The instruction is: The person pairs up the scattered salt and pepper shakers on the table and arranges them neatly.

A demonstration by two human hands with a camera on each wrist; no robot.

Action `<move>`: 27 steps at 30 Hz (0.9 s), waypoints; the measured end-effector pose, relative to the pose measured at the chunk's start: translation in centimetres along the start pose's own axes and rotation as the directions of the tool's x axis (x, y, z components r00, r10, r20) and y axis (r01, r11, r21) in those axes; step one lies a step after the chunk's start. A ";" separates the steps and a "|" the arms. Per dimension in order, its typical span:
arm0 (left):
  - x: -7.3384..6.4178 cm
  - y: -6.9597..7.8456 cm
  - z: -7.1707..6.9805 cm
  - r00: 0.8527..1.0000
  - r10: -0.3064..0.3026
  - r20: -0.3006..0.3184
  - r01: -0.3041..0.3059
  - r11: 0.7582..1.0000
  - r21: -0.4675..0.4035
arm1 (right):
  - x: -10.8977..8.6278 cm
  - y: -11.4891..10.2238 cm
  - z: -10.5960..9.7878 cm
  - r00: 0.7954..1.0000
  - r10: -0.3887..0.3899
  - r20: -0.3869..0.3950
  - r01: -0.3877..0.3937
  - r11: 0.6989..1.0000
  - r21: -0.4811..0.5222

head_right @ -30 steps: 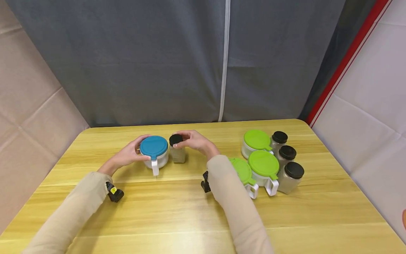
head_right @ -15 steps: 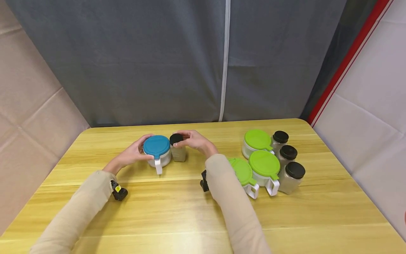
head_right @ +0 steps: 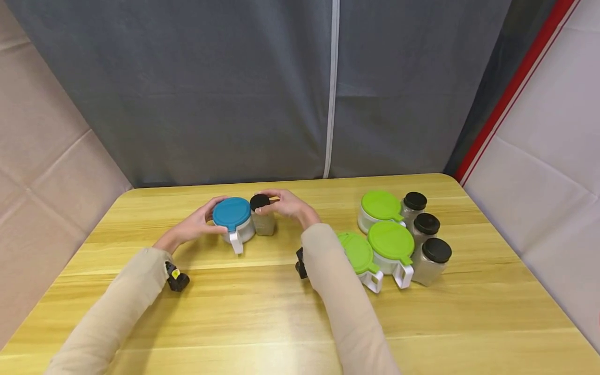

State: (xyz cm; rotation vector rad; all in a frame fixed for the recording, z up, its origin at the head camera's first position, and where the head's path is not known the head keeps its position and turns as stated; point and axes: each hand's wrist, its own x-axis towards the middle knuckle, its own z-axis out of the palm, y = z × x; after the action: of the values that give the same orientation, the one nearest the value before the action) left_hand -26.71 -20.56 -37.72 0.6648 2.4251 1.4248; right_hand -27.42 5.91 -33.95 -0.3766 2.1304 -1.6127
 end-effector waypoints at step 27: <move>0.6 -0.3 -1.1 1.000 0.001 0.007 -0.001 0.998 -0.061 | 0.7 0.3 0.1 0.998 -0.050 -0.042 0.051 0.999 0.019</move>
State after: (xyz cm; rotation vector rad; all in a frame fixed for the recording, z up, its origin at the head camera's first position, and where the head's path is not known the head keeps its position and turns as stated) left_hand -27.77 -21.16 -37.45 0.6555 2.3666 1.4878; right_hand -27.90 5.58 -34.40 -0.3967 2.1496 -1.6826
